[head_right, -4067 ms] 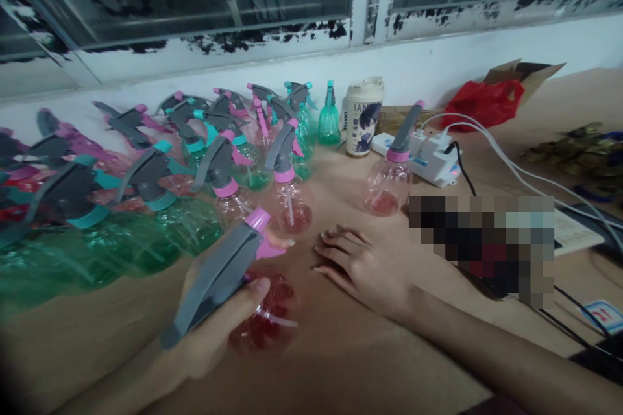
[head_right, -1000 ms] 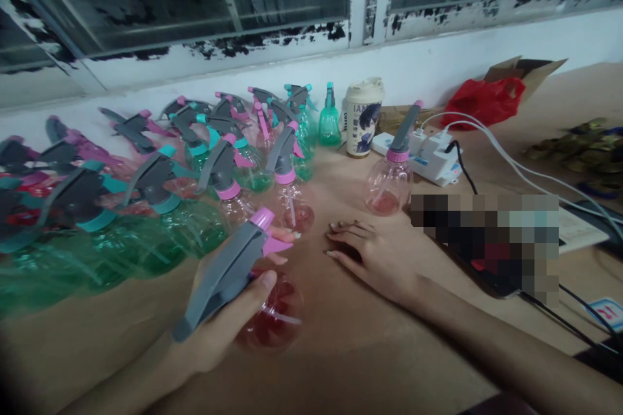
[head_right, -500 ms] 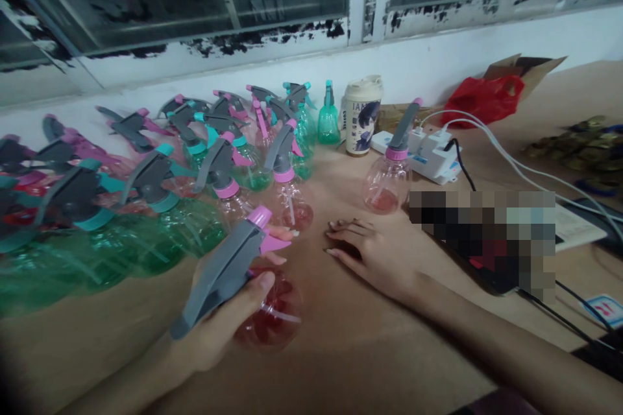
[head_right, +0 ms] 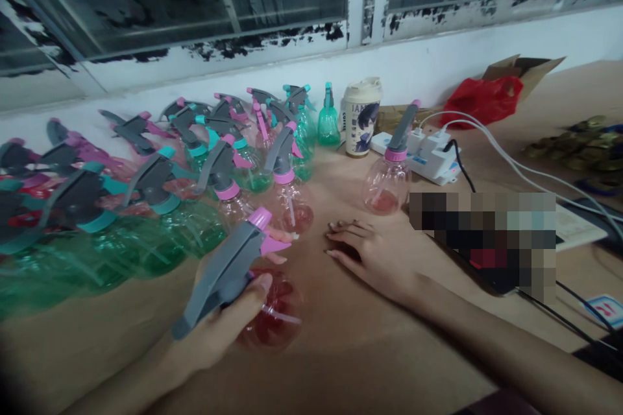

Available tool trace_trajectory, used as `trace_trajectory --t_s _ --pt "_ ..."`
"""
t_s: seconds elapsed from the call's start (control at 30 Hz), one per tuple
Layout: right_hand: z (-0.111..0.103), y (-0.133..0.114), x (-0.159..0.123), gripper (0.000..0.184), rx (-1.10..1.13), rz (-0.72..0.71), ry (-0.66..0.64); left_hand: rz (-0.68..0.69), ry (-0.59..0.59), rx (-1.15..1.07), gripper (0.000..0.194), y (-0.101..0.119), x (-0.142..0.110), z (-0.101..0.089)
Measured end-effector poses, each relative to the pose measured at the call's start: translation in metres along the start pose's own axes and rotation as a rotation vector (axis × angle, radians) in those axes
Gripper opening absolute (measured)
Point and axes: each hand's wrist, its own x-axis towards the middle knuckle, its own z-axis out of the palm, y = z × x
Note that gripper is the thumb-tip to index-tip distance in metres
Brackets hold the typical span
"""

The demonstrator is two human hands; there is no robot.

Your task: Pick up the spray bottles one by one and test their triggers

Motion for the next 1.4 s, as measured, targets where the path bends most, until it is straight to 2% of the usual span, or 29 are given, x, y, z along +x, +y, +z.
trace_trajectory --t_s 0.17,0.37,0.6,0.8,1.03,1.27,1.4 --pt "0.0007 -0.0004 -0.0004 0.028 -0.008 0.002 -0.016 -0.029 -0.005 0.071 0.019 0.0009 0.0013 -0.0021" --pt "0.0001 -0.0008 0.0001 0.030 0.009 0.016 -0.021 -0.098 -0.010 0.043 0.019 0.0017 0.0005 -0.0024" --pt "0.0001 -0.0014 0.0011 0.030 0.013 0.025 -0.022 -0.038 -0.019 0.007 0.024 -0.0002 0.0022 -0.0026" --pt "0.0009 -0.0023 0.0007 0.029 0.004 0.028 -0.005 -0.073 -0.018 0.032 0.019 0.0001 -0.0003 -0.0035" --pt "0.0009 -0.0028 0.0006 0.030 -0.001 0.028 -0.019 -0.046 0.024 0.012 0.014 -0.0011 -0.0011 -0.0014" --pt "-0.0009 -0.0057 0.0012 0.029 -0.001 0.031 -0.005 0.005 0.038 0.071 0.024 -0.0027 0.0010 -0.0009" --pt "-0.0009 -0.0045 0.0009 0.031 -0.005 0.026 -0.017 0.015 0.067 0.109 0.020 -0.0025 -0.0004 0.0002"
